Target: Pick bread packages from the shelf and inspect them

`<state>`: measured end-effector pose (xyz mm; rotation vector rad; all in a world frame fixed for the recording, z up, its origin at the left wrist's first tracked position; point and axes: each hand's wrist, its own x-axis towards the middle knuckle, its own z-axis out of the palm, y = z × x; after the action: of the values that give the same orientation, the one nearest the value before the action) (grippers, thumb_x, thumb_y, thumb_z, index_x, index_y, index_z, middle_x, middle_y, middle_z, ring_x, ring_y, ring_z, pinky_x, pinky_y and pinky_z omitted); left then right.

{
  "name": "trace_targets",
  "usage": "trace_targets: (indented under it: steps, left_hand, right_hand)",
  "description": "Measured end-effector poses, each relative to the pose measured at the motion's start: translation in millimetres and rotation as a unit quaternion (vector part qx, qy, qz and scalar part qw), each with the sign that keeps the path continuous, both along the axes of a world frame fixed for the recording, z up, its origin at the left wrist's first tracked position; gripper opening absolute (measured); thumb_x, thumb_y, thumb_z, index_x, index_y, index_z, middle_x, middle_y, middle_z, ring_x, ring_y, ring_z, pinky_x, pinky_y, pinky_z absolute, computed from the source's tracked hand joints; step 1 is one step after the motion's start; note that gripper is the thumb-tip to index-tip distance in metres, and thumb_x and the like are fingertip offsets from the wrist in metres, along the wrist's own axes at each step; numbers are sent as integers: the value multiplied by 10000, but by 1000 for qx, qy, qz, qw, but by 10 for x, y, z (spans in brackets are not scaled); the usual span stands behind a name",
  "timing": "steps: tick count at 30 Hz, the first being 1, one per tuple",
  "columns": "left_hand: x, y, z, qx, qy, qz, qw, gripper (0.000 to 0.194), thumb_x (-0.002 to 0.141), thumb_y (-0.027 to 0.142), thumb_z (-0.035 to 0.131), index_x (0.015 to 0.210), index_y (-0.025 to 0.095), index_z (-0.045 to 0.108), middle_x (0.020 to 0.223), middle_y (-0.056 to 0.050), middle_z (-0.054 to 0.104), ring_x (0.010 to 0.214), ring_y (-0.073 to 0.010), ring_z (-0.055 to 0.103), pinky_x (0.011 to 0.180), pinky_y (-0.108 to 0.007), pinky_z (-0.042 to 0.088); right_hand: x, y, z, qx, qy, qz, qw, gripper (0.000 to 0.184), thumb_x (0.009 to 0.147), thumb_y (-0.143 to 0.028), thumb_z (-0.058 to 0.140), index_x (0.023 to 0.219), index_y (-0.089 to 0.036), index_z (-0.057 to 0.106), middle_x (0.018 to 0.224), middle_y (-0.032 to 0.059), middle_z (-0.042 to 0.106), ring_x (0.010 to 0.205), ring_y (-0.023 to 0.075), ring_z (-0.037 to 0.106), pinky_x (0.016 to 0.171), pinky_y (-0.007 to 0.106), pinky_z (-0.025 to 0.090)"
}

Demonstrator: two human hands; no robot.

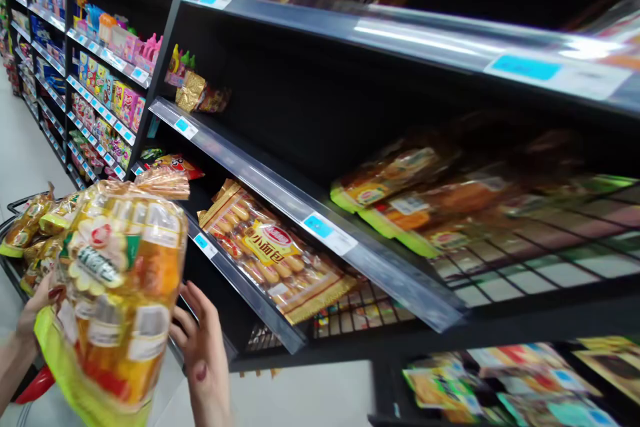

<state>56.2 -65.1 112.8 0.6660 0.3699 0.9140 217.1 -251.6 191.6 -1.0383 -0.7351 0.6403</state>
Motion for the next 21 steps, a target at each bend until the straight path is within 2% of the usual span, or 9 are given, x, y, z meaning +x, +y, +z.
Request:
trace_targets:
  steps: [2, 4, 8, 10, 17, 21]
  left_hand:
    - [-49, 4, 122, 28, 3, 15, 999, 529, 493, 276, 901, 993, 225, 737, 881, -12, 769, 831, -254, 724, 716, -239, 592]
    - [-65, -33, 235, 46, 25, 26, 998, 596, 484, 264, 901, 1048, 177, 728, 942, -67, 764, 912, -297, 710, 728, -250, 592]
    - [-58, -136, 362, 60, 57, 29, 996, 656, 486, 263, 895, 1109, 169, 713, 1013, -95, 753, 944, -287, 704, 696, -205, 583]
    - [-58, -166, 384, 68, 59, 20, 996, 655, 501, 255, 888, 1126, 177, 709, 1032, -88, 750, 949, -268, 704, 716, -187, 575]
    - [-78, -117, 342, 95, 45, -8, 994, 683, 556, 277, 863, 1199, 171, 661, 1143, -108, 710, 1075, -286, 653, 801, -206, 557]
    - [-118, -14, 153, 146, 42, -104, 983, 802, 540, 234, 860, 1286, 199, 569, 1211, -123, 671, 1134, -327, 612, 854, -309, 556]
  right_hand:
    - [-50, 73, -36, 27, -7, 3, 1000, 852, 580, -734, 712, 1297, -307, 536, 1411, 88, 479, 1272, 360, 469, 960, 459, 476]
    - [-96, 119, -39, 18, -6, -23, 1000, 821, 617, -691, 720, 1310, -302, 517, 1418, 70, 480, 1319, 352, 420, 1014, 455, 437]
    - [-153, 126, 19, -67, 32, -83, 994, 780, 666, -541, 769, 1339, -276, 477, 1387, 63, 521, 1283, 319, 476, 1045, 415, 420]
    - [-166, 113, 40, -83, 45, -91, 991, 802, 661, -515, 779, 1351, -259, 461, 1375, 72, 532, 1265, 327, 494, 1035, 420, 430]
    - [-145, 103, 43, -82, 34, -77, 993, 768, 702, -468, 755, 1359, -250, 421, 1334, 88, 566, 1240, 326, 522, 1009, 418, 454]
    - [-32, 84, -74, -91, -39, -20, 995, 738, 684, -378, 789, 1316, -274, 424, 1273, 85, 602, 1157, 293, 587, 955, 395, 497]
